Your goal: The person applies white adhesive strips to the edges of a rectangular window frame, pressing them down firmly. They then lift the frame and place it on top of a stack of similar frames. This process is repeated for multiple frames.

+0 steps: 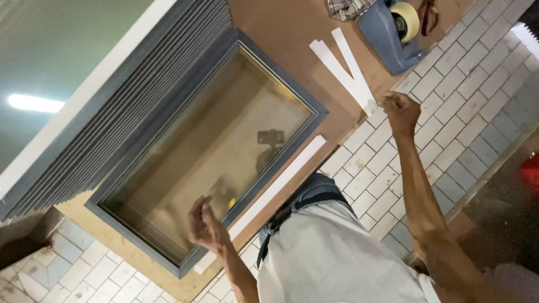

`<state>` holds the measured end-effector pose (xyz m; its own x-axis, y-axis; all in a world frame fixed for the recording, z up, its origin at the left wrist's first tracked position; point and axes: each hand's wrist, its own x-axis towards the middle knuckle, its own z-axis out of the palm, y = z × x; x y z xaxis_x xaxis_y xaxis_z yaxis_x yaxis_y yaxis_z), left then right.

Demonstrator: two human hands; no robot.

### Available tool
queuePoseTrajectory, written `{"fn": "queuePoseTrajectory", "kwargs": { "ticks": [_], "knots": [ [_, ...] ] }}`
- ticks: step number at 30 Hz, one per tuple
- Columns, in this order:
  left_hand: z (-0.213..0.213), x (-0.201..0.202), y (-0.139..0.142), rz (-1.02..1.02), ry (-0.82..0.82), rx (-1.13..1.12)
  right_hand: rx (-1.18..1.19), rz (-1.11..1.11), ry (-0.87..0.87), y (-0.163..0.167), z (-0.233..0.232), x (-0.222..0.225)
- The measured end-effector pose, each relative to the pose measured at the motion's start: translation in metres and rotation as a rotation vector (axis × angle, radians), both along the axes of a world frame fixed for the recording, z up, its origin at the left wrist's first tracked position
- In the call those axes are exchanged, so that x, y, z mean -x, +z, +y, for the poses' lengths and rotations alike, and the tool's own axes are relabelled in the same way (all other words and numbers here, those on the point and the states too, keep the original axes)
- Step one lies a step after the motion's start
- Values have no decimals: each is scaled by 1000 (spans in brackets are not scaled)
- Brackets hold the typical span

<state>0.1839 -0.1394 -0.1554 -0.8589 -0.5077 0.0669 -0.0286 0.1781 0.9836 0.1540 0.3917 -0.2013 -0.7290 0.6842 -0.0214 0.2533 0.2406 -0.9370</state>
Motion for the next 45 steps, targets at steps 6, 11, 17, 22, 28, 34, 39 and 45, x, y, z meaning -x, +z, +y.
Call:
{"fn": "queuePoseTrajectory", "kwargs": {
  "ticks": [6,11,17,22,28,34,39,45],
  "knots": [
    [58,3,3,15,-349,384,-144,-159,188,-7,-20,0],
    [73,12,10,78,-475,632,-287,-124,393,20,-50,8],
    [79,10,-5,-7,-530,796,-623,118,762,50,-126,20],
    [74,18,-39,-186,-579,737,-764,72,1240,30,-265,52],
    [-47,23,-55,-588,-291,1159,-1040,-13,1204,8,-283,101],
    [-134,-3,-36,-665,-23,1060,-952,-119,1193,12,-191,157],
    [-159,-5,-52,-623,171,684,-1011,-90,1105,22,-231,222],
    [-187,-23,-69,-381,179,304,-1026,49,1393,19,-392,226]
  ]
}}
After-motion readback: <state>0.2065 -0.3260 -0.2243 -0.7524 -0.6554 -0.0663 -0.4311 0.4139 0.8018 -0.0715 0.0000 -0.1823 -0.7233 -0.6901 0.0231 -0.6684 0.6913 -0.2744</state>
